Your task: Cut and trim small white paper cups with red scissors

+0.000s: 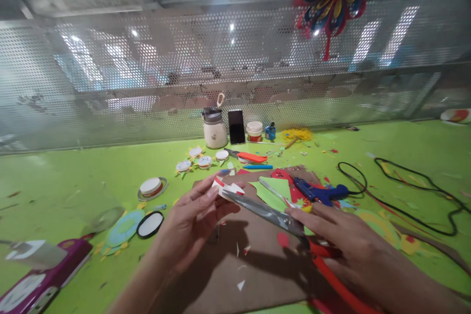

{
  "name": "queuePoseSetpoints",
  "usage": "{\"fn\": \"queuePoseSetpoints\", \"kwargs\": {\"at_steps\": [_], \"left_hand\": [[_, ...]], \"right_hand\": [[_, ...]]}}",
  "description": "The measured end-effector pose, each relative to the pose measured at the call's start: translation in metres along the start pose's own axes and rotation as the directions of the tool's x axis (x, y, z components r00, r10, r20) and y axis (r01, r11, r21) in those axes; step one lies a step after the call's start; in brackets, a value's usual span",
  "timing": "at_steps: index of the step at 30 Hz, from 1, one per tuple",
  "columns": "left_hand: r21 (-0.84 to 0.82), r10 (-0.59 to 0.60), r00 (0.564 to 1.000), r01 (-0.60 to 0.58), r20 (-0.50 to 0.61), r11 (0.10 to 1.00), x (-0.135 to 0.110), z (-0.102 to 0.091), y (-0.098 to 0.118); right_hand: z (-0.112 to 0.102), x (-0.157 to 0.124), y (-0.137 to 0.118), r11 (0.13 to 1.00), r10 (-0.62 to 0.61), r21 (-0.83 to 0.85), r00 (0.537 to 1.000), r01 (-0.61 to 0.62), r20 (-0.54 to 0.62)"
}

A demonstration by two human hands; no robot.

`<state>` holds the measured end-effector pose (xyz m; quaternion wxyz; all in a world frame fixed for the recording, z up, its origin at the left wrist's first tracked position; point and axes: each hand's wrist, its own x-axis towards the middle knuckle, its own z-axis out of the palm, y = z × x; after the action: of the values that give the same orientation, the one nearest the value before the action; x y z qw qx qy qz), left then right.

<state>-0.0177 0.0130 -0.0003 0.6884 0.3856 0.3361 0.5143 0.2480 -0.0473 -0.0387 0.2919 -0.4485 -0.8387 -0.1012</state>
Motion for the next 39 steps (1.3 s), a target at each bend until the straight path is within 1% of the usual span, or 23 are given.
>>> {"fn": "queuePoseSetpoints", "kwargs": {"at_steps": [6, 12, 16, 19, 23, 29, 33, 36, 39], "left_hand": [[-0.002, 0.000, 1.000, 0.000, 0.003, 1.000, -0.001, -0.001, 0.000], [0.003, -0.004, 1.000, 0.004, -0.013, 1.000, 0.000, -0.001, 0.001], [-0.001, -0.001, 1.000, 0.001, 0.002, 1.000, 0.000, -0.001, 0.002], [0.015, -0.004, 1.000, 0.004, -0.014, 1.000, 0.000, -0.001, 0.002], [0.033, -0.014, 0.999, 0.016, -0.048, 0.999, 0.001, -0.001, 0.001], [0.047, -0.002, 0.996, 0.006, -0.090, 0.999, 0.003, -0.004, 0.000], [0.062, 0.013, 0.995, -0.007, -0.096, 0.998, 0.003, -0.007, -0.001], [0.078, 0.015, 0.995, -0.007, -0.098, 0.997, 0.003, -0.008, -0.002], [0.091, -0.004, 0.995, 0.013, -0.104, 0.996, 0.003, -0.007, -0.001]], "right_hand": [[-0.004, 0.002, 0.000, 1.000, -0.026, 0.011, 1.000, 0.026, -0.006], [-0.003, 0.001, 0.000, 0.999, -0.009, 0.047, 1.000, 0.009, 0.006], [-0.007, 0.003, -0.001, 1.000, -0.011, 0.018, 1.000, 0.010, 0.020], [-0.010, 0.007, -0.002, 1.000, -0.015, -0.016, 0.999, 0.016, 0.041], [-0.011, 0.009, -0.004, 0.998, -0.029, -0.057, 1.000, 0.029, 0.004], [-0.013, 0.009, -0.005, 0.995, -0.057, -0.079, 0.998, 0.058, 0.012], [-0.006, 0.004, -0.002, 0.997, -0.030, -0.066, 0.999, 0.030, 0.012], [-0.001, 0.001, -0.001, 0.997, -0.005, -0.071, 1.000, 0.004, -0.015], [-0.004, 0.003, -0.001, 0.996, -0.029, -0.081, 0.999, 0.026, -0.034]]}}
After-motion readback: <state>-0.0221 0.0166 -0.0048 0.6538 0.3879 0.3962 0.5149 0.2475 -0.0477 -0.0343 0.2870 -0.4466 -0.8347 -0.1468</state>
